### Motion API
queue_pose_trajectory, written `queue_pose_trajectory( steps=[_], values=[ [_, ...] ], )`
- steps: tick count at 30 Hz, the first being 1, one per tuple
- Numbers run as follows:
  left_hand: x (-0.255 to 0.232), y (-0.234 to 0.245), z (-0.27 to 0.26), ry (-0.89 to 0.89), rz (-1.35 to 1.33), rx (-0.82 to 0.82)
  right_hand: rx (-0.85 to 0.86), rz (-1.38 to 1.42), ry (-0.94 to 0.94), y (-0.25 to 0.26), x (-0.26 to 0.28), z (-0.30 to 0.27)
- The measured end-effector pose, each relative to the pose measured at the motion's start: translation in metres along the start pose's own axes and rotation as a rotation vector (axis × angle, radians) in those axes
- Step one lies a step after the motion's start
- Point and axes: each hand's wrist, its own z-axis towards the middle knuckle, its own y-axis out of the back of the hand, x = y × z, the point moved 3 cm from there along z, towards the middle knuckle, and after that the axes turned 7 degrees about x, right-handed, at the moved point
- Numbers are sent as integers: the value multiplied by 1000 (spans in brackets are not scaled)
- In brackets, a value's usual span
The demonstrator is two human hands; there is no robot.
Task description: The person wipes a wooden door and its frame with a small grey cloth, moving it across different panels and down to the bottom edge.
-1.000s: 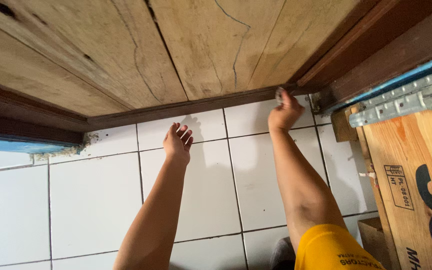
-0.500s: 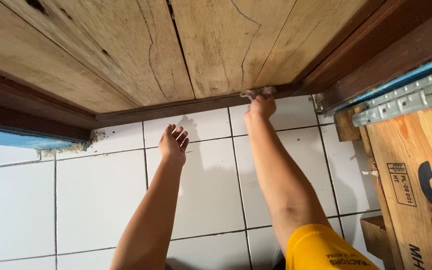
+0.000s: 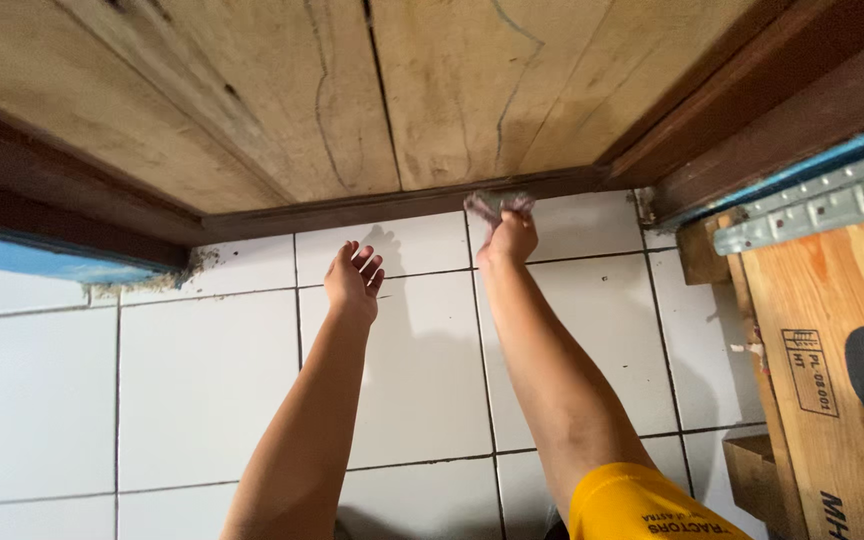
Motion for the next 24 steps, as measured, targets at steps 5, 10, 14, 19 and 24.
queue_pose_trajectory(
  steps=[5,10,14,19,24],
  values=[
    [-15,23,-4,-8,-40,-47,32,-125,50,-39,-37,-2],
    [-31,35,-12,-33,-19,-74,-9,-112,-32,-51,-68,-11],
    [-40,55,-11,-42,-43,-114,59,-76,-81,-67,-101,-29],
    [-50,84,-4,-65,-121,-121,243,-32,-107,-91,-161,-58],
    [-63,129,10,-114,-214,-133,234,-88,-239,-125,-221,-104]
  ],
)
